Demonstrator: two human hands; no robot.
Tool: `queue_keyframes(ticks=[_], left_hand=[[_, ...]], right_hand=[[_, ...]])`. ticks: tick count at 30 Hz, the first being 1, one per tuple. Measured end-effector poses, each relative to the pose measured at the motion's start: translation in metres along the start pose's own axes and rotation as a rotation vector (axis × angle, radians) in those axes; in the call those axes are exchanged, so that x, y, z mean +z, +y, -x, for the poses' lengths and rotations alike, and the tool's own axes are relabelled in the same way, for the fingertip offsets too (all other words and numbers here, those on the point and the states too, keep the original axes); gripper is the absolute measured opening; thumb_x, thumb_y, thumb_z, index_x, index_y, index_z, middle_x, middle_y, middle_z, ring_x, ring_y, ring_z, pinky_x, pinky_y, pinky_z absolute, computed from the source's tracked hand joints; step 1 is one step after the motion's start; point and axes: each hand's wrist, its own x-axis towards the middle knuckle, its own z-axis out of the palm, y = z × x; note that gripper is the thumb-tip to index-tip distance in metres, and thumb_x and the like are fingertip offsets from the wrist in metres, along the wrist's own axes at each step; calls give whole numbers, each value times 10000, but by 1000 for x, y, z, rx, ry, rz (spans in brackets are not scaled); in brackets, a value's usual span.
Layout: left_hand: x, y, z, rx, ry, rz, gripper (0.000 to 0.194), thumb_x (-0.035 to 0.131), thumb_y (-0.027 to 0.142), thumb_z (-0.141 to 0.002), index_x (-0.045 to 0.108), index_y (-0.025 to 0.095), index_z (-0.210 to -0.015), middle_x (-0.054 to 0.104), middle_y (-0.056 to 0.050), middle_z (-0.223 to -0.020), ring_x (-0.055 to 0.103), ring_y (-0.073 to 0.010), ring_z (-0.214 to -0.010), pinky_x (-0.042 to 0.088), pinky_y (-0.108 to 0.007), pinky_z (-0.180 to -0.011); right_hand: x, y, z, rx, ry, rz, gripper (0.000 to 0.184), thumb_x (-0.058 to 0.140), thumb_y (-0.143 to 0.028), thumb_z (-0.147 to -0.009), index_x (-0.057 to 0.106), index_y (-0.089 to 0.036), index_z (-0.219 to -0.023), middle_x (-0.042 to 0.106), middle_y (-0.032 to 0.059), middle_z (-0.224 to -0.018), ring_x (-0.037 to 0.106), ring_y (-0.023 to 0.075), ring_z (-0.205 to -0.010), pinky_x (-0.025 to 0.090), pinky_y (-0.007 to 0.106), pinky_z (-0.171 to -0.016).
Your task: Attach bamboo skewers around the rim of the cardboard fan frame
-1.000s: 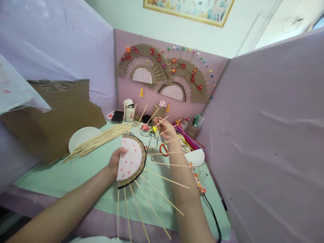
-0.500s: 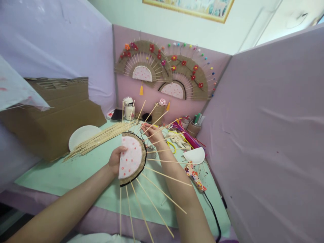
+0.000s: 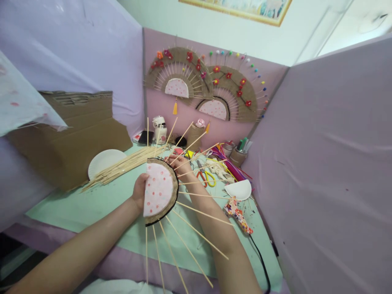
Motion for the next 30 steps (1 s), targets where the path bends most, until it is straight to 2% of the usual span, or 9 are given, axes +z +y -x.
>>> queue_keyframes(ticks=[4,9,15,18,22,26,30], left_hand=[[2,3,0,75,38,18,509,533,317,-674,628,89,-1120,721,-136,-923,634,-333,-980,413,-465,-935],[-1,5,-1,70,52,-1,495,535,299,-678,628,88,-1117,719,-140,-935,628,-331,-999,399,-473,-950],[-1,3,-3,24,41,-32,438,523,287,-714,646,45,-1057,711,-173,-945,633,-323,-993,385,-465,-965],[-1,0,-3,27,13,-42,427,524,292,-715,652,43,-1038,712,-177,-931,634,-325,-990,382,-469,-965],[0,2,-4,-18,-2,-41,425,525,290,-716,654,42,-1036,713,-168,-936,623,-320,-1017,382,-452,-968],[9,14,-16,-65,4,-76,395,516,292,-740,663,36,-1003,717,-160,-922,658,-291,-938,427,-407,-922],[29,36,-39,-145,39,-191,357,496,270,-777,661,35,-988,721,-158,-893,680,-263,-862,458,-374,-872]], right_hand=[[-6,3,-3,-5,54,-21,155,711,-100,-626,639,-201,-718,721,-27,-693,651,117,-645,484,191,-511],[-13,-8,-1,-1,62,-26,99,670,-84,-667,647,-159,-728,709,19,-673,587,90,-516,414,160,-396],[-28,-41,5,-54,103,-82,159,644,-64,-637,618,-170,-753,664,-24,-622,499,44,-434,354,114,-344],[-38,-57,9,-98,61,-153,221,661,-57,-610,609,-170,-793,638,-34,-624,493,34,-451,351,95,-354],[-50,-75,12,-126,41,-199,196,667,-81,-637,597,-178,-793,612,-49,-618,480,22,-451,349,77,-354],[-57,-97,8,-135,22,-172,193,672,-79,-655,592,-174,-803,616,-47,-637,483,12,-454,355,62,-358],[-57,-131,4,-186,53,-74,184,666,-66,-669,584,-175,-792,624,-40,-646,477,19,-435,370,80,-344]])
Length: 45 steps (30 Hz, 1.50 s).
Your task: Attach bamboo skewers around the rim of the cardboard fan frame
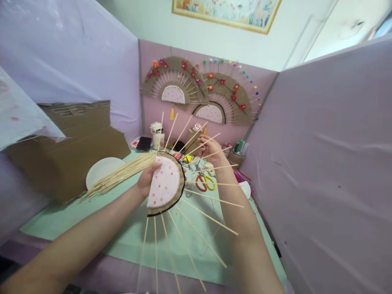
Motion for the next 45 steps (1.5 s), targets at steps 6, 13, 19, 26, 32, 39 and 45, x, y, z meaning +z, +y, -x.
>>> queue_keyframes(ticks=[6,13,19,26,32,39,45], left_hand=[[22,35,-24,-138,22,-185,303,466,254,-818,679,40,-838,723,-154,-769,691,-226,-690,512,-315,-705],[22,34,-29,-282,110,-301,252,567,262,-780,689,41,-785,719,-145,-714,686,-225,-617,530,-302,-634],[18,36,-31,-335,68,-372,184,589,207,-765,693,56,-761,723,-133,-723,686,-197,-635,528,-270,-647],[19,36,-30,-345,90,-382,205,555,207,-791,694,61,-754,725,-117,-719,680,-179,-625,523,-257,-659],[20,33,-29,-327,55,-361,191,587,207,-769,691,47,-777,722,-128,-718,684,-191,-638,520,-269,-694],[21,33,-27,-299,80,-351,187,572,196,-781,690,52,-776,723,-121,-719,686,-187,-635,530,-273,-694],[22,33,-26,-307,76,-340,171,616,198,-752,692,45,-763,723,-129,-719,689,-201,-630,539,-276,-672]], right_hand=[[8,-43,-1,-82,31,56,173,627,-16,-692,579,-167,-763,608,-27,-640,490,12,-465,397,57,-373],[-4,-75,18,-49,-38,186,225,706,-58,-625,589,-162,-786,596,-24,-653,465,14,-468,359,71,-358],[-15,-105,41,-62,-72,383,288,759,-161,-599,631,-166,-857,604,-23,-663,469,35,-492,335,132,-393],[-10,-123,53,-128,-70,468,257,764,-212,-608,644,-178,-832,606,-26,-652,469,41,-505,304,146,-414],[-4,-124,52,-168,-54,492,256,761,-225,-611,642,-185,-834,619,-22,-657,485,48,-514,334,156,-428],[-7,-123,46,-166,-60,478,261,763,-215,-615,634,-176,-838,624,-21,-666,489,39,-511,357,144,-432],[-4,-122,47,-177,-40,507,268,763,-226,-608,621,-185,-831,610,-27,-661,477,44,-496,335,156,-410]])
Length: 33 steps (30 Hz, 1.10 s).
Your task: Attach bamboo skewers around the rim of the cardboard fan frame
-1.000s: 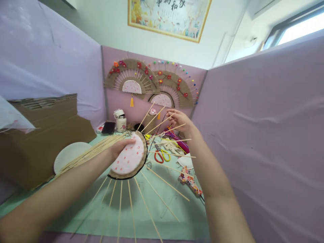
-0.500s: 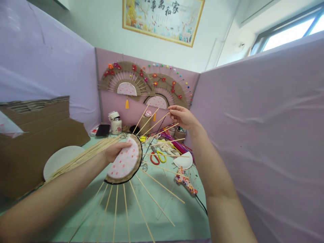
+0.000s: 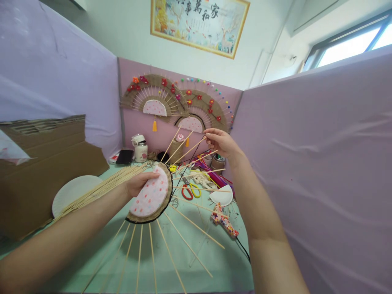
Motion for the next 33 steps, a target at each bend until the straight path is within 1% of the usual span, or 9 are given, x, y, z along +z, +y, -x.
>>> queue_keyframes(ticks=[4,8,14,17,20,23,27,30,33], left_hand=[[-1,0,0,6,-15,-1,159,632,204,-742,696,60,-766,726,-124,-729,692,-201,-644,540,-271,-677],[-4,1,0,5,-15,-1,164,632,212,-743,695,63,-768,727,-123,-734,692,-203,-648,541,-276,-669],[-3,1,2,5,5,-15,183,620,228,-758,695,61,-764,726,-127,-737,690,-199,-648,536,-272,-672],[0,1,1,2,-1,-23,186,634,228,-749,694,53,-766,726,-127,-733,690,-202,-644,538,-273,-664],[2,0,0,-8,-14,-26,178,643,222,-741,693,53,-764,726,-125,-734,691,-202,-642,542,-277,-655],[5,0,-1,-13,-36,-32,169,647,220,-735,694,60,-758,727,-126,-737,691,-202,-646,540,-274,-653],[7,0,0,-11,-49,-39,170,649,218,-732,696,56,-757,725,-133,-738,692,-206,-652,539,-270,-652],[11,-1,0,-14,-76,-35,160,652,201,-728,694,51,-765,725,-134,-736,692,-204,-655,535,-264,-655],[18,0,0,3,-110,-51,146,653,189,-724,694,60,-778,727,-131,-752,690,-200,-654,532,-262,-653]], right_hand=[[1,-3,2,-12,15,-12,264,765,-225,-591,624,-184,-810,599,-24,-643,470,51,-502,317,166,-409],[-3,-3,7,-22,46,-24,263,768,-232,-582,628,-188,-800,597,-20,-643,465,54,-507,306,169,-409],[-8,-9,15,-104,53,-61,240,772,-235,-598,642,-205,-797,567,-28,-614,450,59,-527,306,162,-409],[-6,-11,12,-129,42,-70,241,777,-230,-600,641,-205,-798,569,-28,-621,456,56,-542,309,153,-413],[-2,-8,4,-128,47,-59,262,787,-248,-590,629,-204,-794,572,-32,-625,459,49,-535,309,149,-414],[4,3,-8,-105,70,-47,313,804,-275,-558,612,-199,-793,568,-39,-627,460,49,-525,311,154,-410],[17,25,-25,-95,72,-80,354,820,-291,-504,599,-188,-761,544,-49,-605,452,48,-514,302,160,-403],[34,46,-38,-86,70,-109,368,826,-298,-475,586,-188,-732,526,-57,-583,430,44,-491,294,166,-405],[56,68,-50,-61,104,-60,367,816,-334,-477,577,-191,-716,530,-55,-562,408,47,-466,295,183,-406]])
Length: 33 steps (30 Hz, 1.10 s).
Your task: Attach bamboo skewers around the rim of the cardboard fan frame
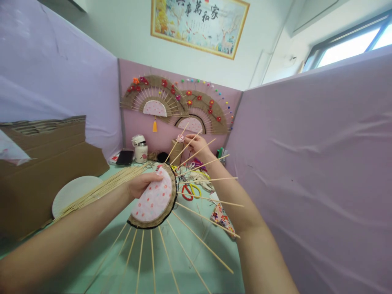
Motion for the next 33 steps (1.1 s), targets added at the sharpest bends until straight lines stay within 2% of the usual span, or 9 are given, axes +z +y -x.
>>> queue_keyframes(ticks=[6,11,17,22,26,30,33], left_hand=[[18,3,-1,96,-63,-44,127,685,144,-675,674,91,-789,723,-98,-735,677,-183,-633,519,-252,-612],[25,5,-2,184,-41,-101,233,728,145,-633,623,109,-838,705,-72,-723,662,-169,-607,510,-255,-604],[26,3,-4,259,-29,-124,448,762,134,-607,543,181,-994,690,-31,-825,666,-157,-665,516,-261,-648],[26,5,-8,272,3,-58,373,728,183,-665,536,183,-984,676,-21,-750,655,-147,-627,511,-252,-629],[30,10,-9,286,-16,-78,388,703,125,-665,526,192,-1004,665,-6,-789,652,-142,-646,510,-262,-646],[34,14,-6,278,-22,-115,412,702,104,-655,524,190,-1016,656,5,-781,640,-127,-629,499,-243,-632],[33,13,-5,268,-22,-119,448,703,99,-653,518,201,-1049,648,16,-757,635,-120,-611,495,-234,-616]], right_hand=[[38,33,-8,-48,6,54,362,787,-377,-481,573,-195,-708,591,-34,-623,482,75,-535,362,195,-467],[47,37,-8,-57,-9,80,294,751,-340,-532,560,-198,-706,602,-23,-638,519,95,-571,379,211,-499],[40,31,-9,-111,-15,89,256,739,-321,-569,567,-193,-709,598,-22,-634,498,89,-555,375,219,-511],[32,28,-10,-126,24,123,269,749,-333,-566,575,-191,-713,572,-35,-626,466,74,-535,365,219,-512],[25,22,-8,-94,27,163,322,764,-370,-551,579,-190,-743,564,-39,-627,468,73,-537,360,214,-490],[11,5,-5,-59,-37,182,371,792,-403,-526,605,-180,-755,551,-43,-587,412,50,-472,297,192,-413],[-7,-12,-4,-8,-73,102,377,818,-384,-508,596,-172,-726,450,-80,-485,323,24,-403,234,177,-370]])
